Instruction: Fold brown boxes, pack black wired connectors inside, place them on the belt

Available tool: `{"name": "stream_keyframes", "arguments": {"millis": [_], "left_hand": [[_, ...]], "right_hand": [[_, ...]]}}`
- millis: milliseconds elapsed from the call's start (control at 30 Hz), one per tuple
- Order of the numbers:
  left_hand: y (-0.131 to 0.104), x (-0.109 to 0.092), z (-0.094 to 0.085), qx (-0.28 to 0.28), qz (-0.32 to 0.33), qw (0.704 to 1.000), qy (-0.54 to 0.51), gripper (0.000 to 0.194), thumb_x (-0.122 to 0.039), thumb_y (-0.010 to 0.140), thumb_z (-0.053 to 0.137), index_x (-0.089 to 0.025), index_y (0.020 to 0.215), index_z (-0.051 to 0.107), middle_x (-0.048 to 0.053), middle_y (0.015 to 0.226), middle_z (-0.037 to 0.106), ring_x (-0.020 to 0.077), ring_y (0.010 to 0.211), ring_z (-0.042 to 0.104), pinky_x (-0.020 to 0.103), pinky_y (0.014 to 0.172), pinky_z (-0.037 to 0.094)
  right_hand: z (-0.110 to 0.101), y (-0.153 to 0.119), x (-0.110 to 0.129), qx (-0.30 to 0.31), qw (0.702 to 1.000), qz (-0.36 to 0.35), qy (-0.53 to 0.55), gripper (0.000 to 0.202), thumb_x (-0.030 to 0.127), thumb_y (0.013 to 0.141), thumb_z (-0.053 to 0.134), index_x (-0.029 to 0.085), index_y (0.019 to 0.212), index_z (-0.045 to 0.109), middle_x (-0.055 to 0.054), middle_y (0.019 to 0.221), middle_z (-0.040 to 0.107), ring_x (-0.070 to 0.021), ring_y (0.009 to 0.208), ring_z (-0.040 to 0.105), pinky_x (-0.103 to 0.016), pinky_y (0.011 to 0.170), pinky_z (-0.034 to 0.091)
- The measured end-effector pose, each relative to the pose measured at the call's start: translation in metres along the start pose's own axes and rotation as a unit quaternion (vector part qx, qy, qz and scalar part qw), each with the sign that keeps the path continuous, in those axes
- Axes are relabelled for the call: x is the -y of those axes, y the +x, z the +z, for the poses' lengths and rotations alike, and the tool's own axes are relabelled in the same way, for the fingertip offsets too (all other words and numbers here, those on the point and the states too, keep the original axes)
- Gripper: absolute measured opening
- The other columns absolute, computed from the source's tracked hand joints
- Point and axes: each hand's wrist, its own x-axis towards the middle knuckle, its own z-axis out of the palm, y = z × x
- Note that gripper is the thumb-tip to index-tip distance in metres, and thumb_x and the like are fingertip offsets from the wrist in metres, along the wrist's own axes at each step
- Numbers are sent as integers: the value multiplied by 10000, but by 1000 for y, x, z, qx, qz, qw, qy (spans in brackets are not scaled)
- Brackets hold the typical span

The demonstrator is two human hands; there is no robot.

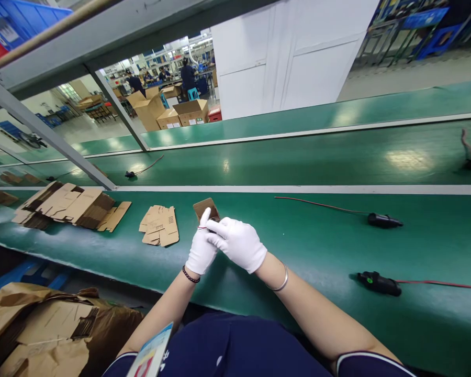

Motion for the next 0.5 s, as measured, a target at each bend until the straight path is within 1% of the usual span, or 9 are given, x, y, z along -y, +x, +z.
{"name": "stream_keyframes", "arguments": {"millis": [33, 100, 200, 267, 367, 433, 500], "left_hand": [[0, 0, 0, -8, -2, 1000, 5, 760, -212, 771, 591, -272, 1447, 248, 46, 1134, 618, 205, 1045, 595, 366, 1016, 404], [-1, -1, -1, -34, 3, 999, 10, 769, -217, 778, 590, -292, 1453, 228, 37, 1094, 624, 196, 993, 604, 365, 1005, 406], [-1, -7, 0, -75, 23, 997, 0, 781, -210, 769, 601, -281, 1453, 232, 51, 1162, 593, 210, 1042, 575, 358, 1019, 387], [-2, -10, 1, -88, 27, 996, 12, 797, -204, 778, 583, -241, 1467, 183, 78, 1176, 587, 229, 1081, 558, 366, 1026, 380], [-5, -12, 4, -92, 29, 995, 31, 808, -199, 799, 549, -221, 1477, 109, 101, 1216, 569, 242, 1124, 543, 377, 1030, 378], [-7, -12, 5, -90, 35, 995, 34, 796, -189, 805, 538, -236, 1474, 109, 101, 1280, 532, 245, 1163, 522, 384, 1040, 371], [-8, -11, 4, -90, 36, 994, 45, 758, -184, 812, 526, -231, 1466, 146, 110, 1337, 489, 255, 1216, 484, 396, 1058, 354]], "right_hand": [[0, 0, -1, 13, 1000, 0, 6, 322, 408, 941, 417, 305, 1141, 647, -34, 816, 643, -153, 713, 565, -242, 599, 386], [0, 1, -2, 31, 998, 2, 52, 322, 393, 947, 406, 298, 1135, 650, -29, 816, 655, -150, 723, 577, -241, 632, 415], [0, 4, -2, 36, 988, 12, 148, 304, 403, 941, 424, 282, 1047, 682, -14, 856, 683, -143, 775, 605, -238, 695, 455], [1, 5, 1, 9, 981, 41, 187, 262, 395, 916, 476, 268, 955, 701, -5, 895, 696, -145, 817, 619, -243, 730, 471], [3, 7, 7, -39, 976, 84, 196, 196, 366, 866, 545, 243, 880, 698, -12, 919, 702, -158, 860, 631, -264, 768, 489], [5, 8, 9, -61, 975, 102, 189, 176, 347, 840, 561, 226, 877, 683, -22, 914, 701, -164, 861, 639, -279, 774, 503], [6, 9, 8, -75, 971, 124, 190, 168, 328, 813, 571, 210, 888, 664, -28, 895, 699, -165, 825, 649, -292, 760, 520]]}}
